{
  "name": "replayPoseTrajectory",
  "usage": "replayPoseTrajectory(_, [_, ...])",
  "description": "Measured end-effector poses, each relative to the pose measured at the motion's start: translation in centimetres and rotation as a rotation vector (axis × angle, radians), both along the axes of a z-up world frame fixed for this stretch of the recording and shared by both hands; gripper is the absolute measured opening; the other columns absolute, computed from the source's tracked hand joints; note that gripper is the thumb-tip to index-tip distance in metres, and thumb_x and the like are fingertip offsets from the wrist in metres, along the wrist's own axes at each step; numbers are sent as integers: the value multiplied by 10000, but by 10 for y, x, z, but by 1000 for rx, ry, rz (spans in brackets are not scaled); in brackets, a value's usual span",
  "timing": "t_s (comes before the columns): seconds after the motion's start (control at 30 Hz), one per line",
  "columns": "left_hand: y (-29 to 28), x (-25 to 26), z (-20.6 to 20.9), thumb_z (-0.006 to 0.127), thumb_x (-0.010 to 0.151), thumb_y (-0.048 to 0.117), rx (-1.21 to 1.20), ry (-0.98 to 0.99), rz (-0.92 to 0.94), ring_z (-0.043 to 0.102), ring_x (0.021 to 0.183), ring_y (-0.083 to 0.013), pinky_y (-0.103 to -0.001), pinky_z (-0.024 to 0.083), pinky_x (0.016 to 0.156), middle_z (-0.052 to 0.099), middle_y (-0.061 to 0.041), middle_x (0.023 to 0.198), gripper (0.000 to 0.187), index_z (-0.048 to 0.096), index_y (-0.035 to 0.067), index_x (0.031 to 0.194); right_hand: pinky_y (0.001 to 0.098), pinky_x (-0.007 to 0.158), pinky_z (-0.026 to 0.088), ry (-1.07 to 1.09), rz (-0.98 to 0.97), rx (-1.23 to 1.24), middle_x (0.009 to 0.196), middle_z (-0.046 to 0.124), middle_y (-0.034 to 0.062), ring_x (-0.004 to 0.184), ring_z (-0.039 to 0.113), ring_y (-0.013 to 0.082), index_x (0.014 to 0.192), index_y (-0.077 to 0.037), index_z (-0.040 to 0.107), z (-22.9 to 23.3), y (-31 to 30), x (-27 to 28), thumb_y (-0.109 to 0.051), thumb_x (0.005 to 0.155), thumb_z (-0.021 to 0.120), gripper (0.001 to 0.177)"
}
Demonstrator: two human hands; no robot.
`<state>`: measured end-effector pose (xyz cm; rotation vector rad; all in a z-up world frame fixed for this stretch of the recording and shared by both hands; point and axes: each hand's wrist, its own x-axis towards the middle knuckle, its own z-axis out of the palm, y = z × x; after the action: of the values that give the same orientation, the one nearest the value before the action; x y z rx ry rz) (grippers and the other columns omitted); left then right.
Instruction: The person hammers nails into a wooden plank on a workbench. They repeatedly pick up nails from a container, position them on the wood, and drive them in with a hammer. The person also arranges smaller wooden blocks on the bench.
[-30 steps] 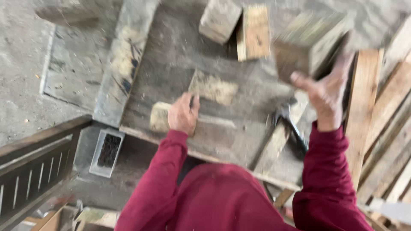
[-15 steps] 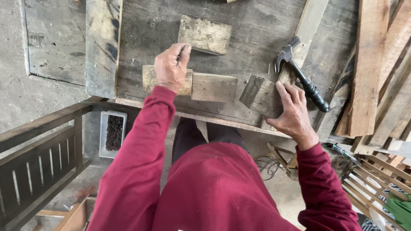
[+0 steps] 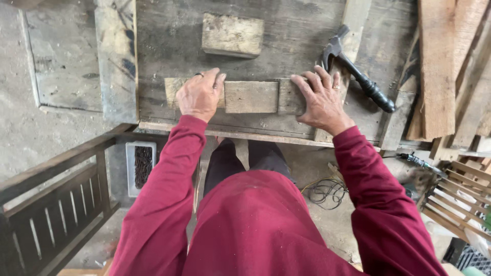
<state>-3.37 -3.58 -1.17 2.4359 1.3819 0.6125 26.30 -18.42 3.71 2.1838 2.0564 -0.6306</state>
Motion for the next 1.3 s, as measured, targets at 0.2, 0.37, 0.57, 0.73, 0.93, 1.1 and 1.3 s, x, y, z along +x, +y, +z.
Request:
replayPoseTrajectory(0.2, [-2,1,8,723,1020,342,38,-9,-42,716,828,-281,-421,551,716,760,-55,923,182,781,189,1098,776,1170,93,-141,-88,121,1630,298,160,1551,63,482,1621,-278,340,-14,-14,-16,-166,642,794,1085])
replayPoseTrajectory(0.37, [0,-3,3,729,1035,359,-4,93,-35,704,779,-308,-438,533,655,751,-72,891,182,788,188,1022,779,1151,93,-57,-157,104,1655,260,140,1554,26,474,1612,-311,329,-31,-15,-24,-106,624,787,1108])
replayPoseTrajectory(0.57, [10,-17,-9,689,1069,334,-92,-187,-204,723,908,-307,-428,559,804,767,-78,1007,173,765,179,1078,769,1141,83,-164,-92,146,1658,261,161,1545,35,478,1638,-301,327,-33,-17,-21,-123,647,820,1122])
replayPoseTrajectory(0.73, [27,-26,-12,740,1020,312,-478,-505,-22,682,810,-156,-325,540,738,770,-56,925,233,801,107,1111,790,1168,75,-92,-139,111,1672,247,154,1568,38,475,1627,-288,335,-38,-16,-21,-203,597,870,1164])
replayPoseTrajectory(0.93, [-18,-83,-3,677,1016,288,-1045,-1210,387,388,455,-38,-222,255,369,619,45,734,212,684,85,956,776,1215,88,-115,-153,127,1779,190,155,1619,-15,470,1725,-299,326,-44,-26,-23,-202,645,841,1200])
replayPoseTrajectory(1.1, [-113,-105,-13,529,1050,449,-1732,-1107,537,358,435,-78,-232,202,358,431,30,569,435,610,59,875,785,1215,66,-159,-159,24,1796,126,181,1617,-60,478,1753,-283,269,-38,-24,-26,-292,609,896,1304])
replayPoseTrajectory(1.3, [-187,-104,-51,481,1074,356,-2205,-1189,366,347,476,-82,-247,266,408,349,67,548,296,596,83,1059,779,1268,35,-127,-239,1,1802,60,177,1647,-104,473,1707,-242,198,-35,-26,-35,-315,686,858,1218])
